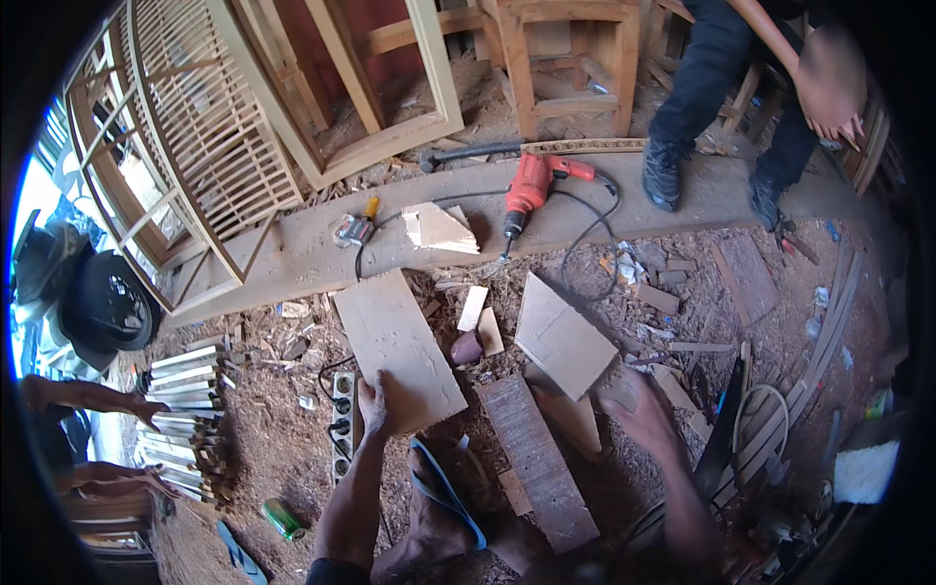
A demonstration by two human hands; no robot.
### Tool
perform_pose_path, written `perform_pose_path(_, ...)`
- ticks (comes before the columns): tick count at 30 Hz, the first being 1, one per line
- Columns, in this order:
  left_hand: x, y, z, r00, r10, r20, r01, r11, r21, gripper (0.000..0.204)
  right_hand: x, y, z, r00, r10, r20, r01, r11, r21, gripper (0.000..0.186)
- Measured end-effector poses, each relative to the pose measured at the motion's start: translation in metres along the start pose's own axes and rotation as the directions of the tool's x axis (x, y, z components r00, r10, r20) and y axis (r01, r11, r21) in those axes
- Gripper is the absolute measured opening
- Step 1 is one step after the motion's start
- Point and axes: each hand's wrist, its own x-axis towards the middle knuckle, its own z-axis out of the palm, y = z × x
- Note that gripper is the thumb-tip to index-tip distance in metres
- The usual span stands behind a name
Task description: The person marks a rectangular piece of plywood with a pencil and a small block, then uses a handheld circular saw to cut along the marked lines. The person repositions the wood between cuts and removes the cut-off sections.
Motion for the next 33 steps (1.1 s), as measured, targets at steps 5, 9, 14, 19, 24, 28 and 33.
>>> perform_pose_path(5,0.001,-0.032,0.001,0.998,-0.022,-0.056,0.028,0.994,0.11,0.047,0.101,-0.018,0.068,0.989,-0.133,0.07,0.143,0.975,-0.168,0.127)
perform_pose_path(9,0.002,-0.02,-0.008,0.994,-0.101,-0.03,0.105,0.963,0.248,0.053,0.123,-0.016,0.09,0.992,-0.08,0.097,0.104,0.956,-0.275,0.143)
perform_pose_path(14,-0.015,0.012,-0.011,0.997,-0.04,-0.066,0.071,0.817,0.572,0.06,0.116,-0.023,0.094,0.977,0.133,0.17,-0.05,0.905,-0.422,0.14)
perform_pose_path(19,-0.073,0.048,0.013,0.937,0.332,-0.109,-0.163,0.692,0.703,0.056,0.106,-0.031,0.094,0.98,0.14,0.144,-0.055,0.875,-0.481,0.14)
perform_pose_path(24,-0.13,0.093,0.037,0.826,0.56,0.063,-0.497,0.67,0.551,0.041,0.095,-0.049,0.066,0.987,0.1,0.127,-0.032,0.89,-0.454,0.139)
perform_pose_path(28,-0.158,0.148,0.037,0.953,0.15,0.263,-0.182,0.978,0.101,0.036,0.046,-0.091,-0.01,0.988,-0.151,0.01,0.148,0.948,-0.283,0.133)
perform_pose_path(33,-0.196,0.227,0.046,0.851,0.216,0.479,0.012,0.904,-0.428,0.058,-0.066,-0.161,-0.071,0.849,-0.526,-0.051,0.412,0.719,-0.56,0.123)
